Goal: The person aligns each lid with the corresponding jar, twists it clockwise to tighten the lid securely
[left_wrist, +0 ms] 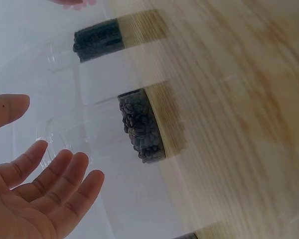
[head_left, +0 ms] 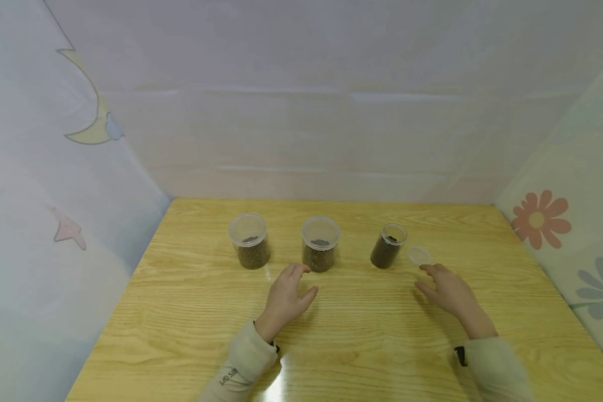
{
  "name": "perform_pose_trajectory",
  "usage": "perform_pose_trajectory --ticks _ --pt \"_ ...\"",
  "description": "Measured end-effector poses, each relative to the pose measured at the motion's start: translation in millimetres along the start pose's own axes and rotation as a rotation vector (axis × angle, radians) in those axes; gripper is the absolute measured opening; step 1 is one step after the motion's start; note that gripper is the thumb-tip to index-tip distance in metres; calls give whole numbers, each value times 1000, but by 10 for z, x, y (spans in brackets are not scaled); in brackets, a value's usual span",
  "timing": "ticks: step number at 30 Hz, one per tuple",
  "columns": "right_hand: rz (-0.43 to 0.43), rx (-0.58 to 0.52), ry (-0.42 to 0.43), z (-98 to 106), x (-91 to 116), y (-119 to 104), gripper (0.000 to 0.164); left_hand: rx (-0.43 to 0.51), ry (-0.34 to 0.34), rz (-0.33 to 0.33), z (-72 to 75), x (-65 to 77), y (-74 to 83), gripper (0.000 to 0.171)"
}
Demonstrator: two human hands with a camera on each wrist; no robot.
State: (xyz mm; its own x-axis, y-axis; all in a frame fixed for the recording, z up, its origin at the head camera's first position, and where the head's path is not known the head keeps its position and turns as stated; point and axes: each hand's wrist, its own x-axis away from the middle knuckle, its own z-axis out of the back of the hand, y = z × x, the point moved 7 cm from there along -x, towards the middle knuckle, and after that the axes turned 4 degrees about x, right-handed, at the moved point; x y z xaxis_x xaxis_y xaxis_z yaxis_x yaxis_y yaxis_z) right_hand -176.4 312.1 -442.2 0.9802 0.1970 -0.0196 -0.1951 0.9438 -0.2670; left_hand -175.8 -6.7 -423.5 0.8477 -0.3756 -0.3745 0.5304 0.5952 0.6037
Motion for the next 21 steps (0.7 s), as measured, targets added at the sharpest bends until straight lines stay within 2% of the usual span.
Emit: perform_pose_trajectory --ticks 8,13,21 --pt "5 83 38 9 -88 145 44 0 -1 -5 -7 3 5 32" --pt "12 121 -25 -46 -156 234 50 6 6 -28 3 -2 33 31" --pt "-9 76 -102 -116 -190 305 53 19 0 -35 0 -2 65 32"
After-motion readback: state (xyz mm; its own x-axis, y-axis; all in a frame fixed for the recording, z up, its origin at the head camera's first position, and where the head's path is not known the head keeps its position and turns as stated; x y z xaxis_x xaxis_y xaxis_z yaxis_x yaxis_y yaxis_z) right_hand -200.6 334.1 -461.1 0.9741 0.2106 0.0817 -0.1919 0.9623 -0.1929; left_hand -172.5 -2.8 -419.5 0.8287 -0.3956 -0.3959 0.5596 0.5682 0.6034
